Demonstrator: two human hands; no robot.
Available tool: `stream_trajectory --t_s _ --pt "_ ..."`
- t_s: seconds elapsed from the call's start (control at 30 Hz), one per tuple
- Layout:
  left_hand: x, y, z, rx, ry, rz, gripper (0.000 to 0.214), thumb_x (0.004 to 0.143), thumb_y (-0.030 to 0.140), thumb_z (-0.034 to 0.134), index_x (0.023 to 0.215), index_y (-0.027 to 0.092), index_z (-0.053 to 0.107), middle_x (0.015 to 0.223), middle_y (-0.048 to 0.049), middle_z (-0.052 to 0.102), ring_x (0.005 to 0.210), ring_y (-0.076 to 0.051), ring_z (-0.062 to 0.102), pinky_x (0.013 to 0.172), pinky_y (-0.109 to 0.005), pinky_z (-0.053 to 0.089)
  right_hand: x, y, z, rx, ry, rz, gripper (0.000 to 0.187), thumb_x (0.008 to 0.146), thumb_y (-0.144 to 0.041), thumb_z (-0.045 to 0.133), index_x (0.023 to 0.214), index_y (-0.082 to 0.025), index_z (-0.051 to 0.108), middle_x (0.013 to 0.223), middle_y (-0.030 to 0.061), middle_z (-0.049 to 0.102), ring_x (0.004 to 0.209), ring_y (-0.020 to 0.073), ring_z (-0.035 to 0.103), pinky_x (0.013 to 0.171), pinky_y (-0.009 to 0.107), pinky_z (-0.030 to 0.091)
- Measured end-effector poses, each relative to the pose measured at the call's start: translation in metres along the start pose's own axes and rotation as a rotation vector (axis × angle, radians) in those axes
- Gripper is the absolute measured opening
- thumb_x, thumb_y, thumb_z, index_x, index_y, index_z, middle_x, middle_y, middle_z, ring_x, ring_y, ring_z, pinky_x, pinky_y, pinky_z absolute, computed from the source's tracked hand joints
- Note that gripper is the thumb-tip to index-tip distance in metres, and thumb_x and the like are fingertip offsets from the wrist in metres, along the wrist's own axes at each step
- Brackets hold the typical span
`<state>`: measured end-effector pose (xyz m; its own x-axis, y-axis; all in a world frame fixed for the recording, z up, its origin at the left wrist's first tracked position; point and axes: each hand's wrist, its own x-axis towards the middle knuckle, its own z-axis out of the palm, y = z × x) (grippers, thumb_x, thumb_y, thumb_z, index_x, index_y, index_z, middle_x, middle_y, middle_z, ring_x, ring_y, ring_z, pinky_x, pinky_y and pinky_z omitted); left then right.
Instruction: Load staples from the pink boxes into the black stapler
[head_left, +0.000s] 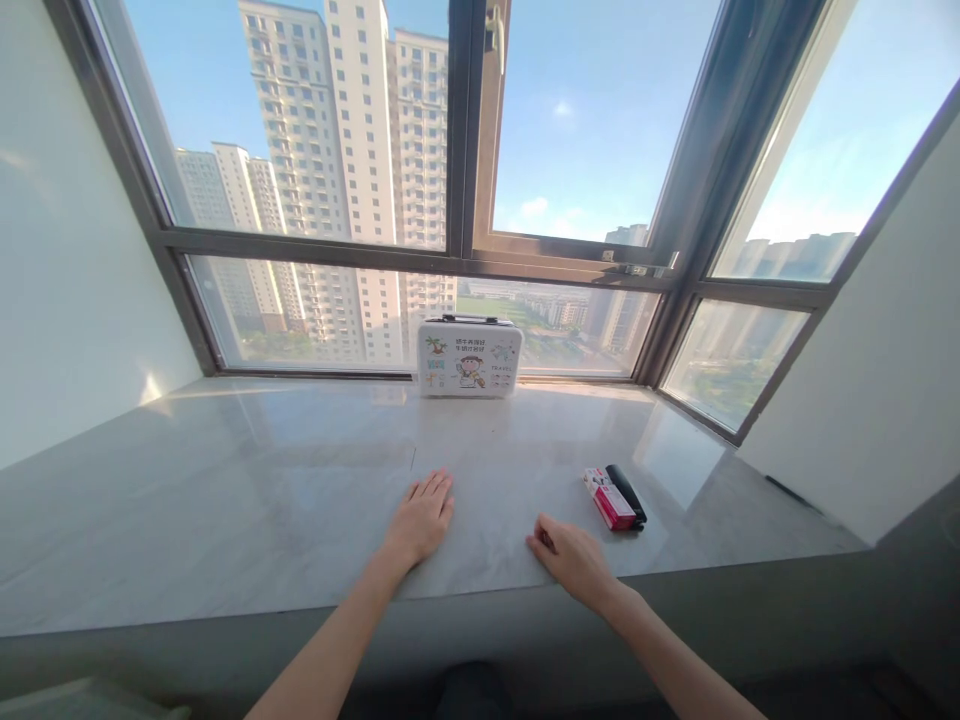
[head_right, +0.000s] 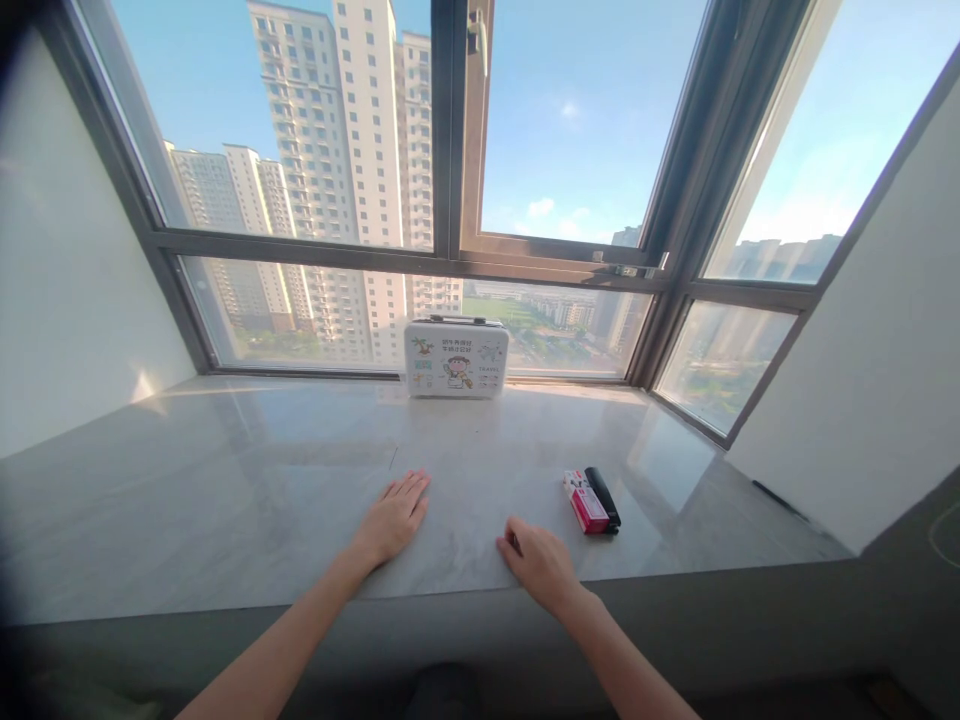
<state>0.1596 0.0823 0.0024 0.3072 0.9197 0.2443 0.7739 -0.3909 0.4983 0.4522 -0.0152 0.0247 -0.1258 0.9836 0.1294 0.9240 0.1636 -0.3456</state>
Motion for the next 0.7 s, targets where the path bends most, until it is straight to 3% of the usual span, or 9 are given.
stream_trajectory --t_s 0.17,0.3,0.43,0.7 --pt "-0.019 0.011 0.013 0.196 0.031 -0.011 0.056 0.099 0.043 0.029 0.152 0.026 0.034 0.162 -0.0035 0.025 0.151 -0.025 0.015 0.122 -0.051 0.007 0.046 -0.037 0.025 -0.015 0.135 -0.061 0.028 0.098 -0.043 0.044 0.113 -0.026 0.061 0.110 0.0053 0.065 0.108 0.0216 0.056 0.089 0.030 0.038" --pt "-0.038 0.025 0.019 0.417 0.049 -0.030 0.057 0.100 0.044 0.024 0.154 0.028 0.029 0.163 -0.0035 0.024 0.150 -0.028 0.016 0.120 -0.054 0.010 0.064 -0.048 0.041 -0.089 0.140 -0.039 0.050 0.098 -0.049 0.040 0.143 -0.027 0.045 0.147 0.0091 0.046 0.139 0.0271 0.033 0.112 0.042 0.024" --pt "-0.050 0.036 0.022 0.453 0.076 -0.039 0.058 0.100 0.045 0.023 0.155 0.029 0.027 0.163 -0.0039 0.022 0.150 -0.030 0.015 0.119 -0.057 0.009 0.058 -0.050 0.052 -0.136 0.077 -0.013 0.062 0.099 -0.054 0.030 0.155 -0.026 0.028 0.162 0.0044 0.022 0.150 0.0256 0.012 0.119 0.046 0.008" --pt "-0.024 0.035 0.025 0.348 0.046 -0.038 0.057 0.098 0.046 0.031 0.153 0.032 0.030 0.163 -0.0030 0.023 0.150 -0.031 0.014 0.119 -0.060 0.005 0.027 -0.068 0.055 -0.148 0.074 0.056 0.063 0.099 -0.057 0.022 0.156 -0.030 0.023 0.164 0.0000 0.013 0.151 0.0272 0.005 0.119 0.050 0.002"
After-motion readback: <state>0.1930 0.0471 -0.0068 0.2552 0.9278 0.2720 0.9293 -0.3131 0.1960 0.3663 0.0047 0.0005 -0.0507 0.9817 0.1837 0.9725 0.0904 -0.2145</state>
